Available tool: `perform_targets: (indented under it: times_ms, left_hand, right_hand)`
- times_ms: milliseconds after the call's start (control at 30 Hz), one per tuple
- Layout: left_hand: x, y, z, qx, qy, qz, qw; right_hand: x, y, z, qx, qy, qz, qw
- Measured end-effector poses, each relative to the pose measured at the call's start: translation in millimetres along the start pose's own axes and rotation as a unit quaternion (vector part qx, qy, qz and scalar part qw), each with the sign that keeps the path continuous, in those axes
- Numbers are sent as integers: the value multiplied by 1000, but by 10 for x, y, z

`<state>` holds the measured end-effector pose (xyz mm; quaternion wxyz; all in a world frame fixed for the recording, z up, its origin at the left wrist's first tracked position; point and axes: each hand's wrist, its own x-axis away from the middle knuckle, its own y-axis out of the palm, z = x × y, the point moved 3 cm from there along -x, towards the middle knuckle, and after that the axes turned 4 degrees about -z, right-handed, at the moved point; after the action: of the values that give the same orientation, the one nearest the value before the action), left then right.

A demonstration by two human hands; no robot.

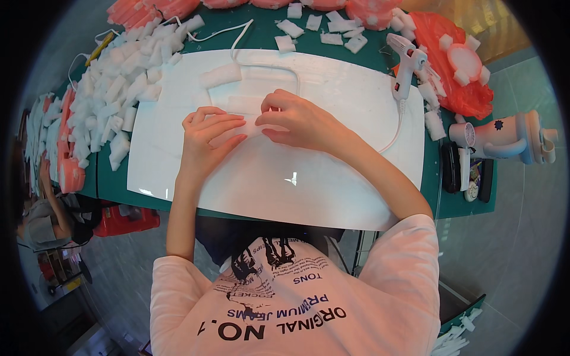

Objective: The person shapes and joins foam pieces together by applying glue with a hot glue gun and pressing the foam blocks together by hand.

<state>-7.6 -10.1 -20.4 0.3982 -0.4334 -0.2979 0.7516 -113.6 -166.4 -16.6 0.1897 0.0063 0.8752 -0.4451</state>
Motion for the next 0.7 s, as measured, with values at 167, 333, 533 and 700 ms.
perform_targets:
  times_ms: [167,333,533,700]
  left_hand:
    - [12,21,-17,13,-2,5,1000]
    - [3,-2,13,7,-12,11,1000]
    - [7,18,8,1,-6,16,1000]
    - [18,6,10,3,-13,19,1000]
  right_hand:
    - [-11,-2,-4,-23,25,-4,999]
    - [-13,-1,13,-34,34,2,999]
    - [-60,-23,11,-49,76,-21,996]
    - [-164,-245,129,-21,118,44,992]
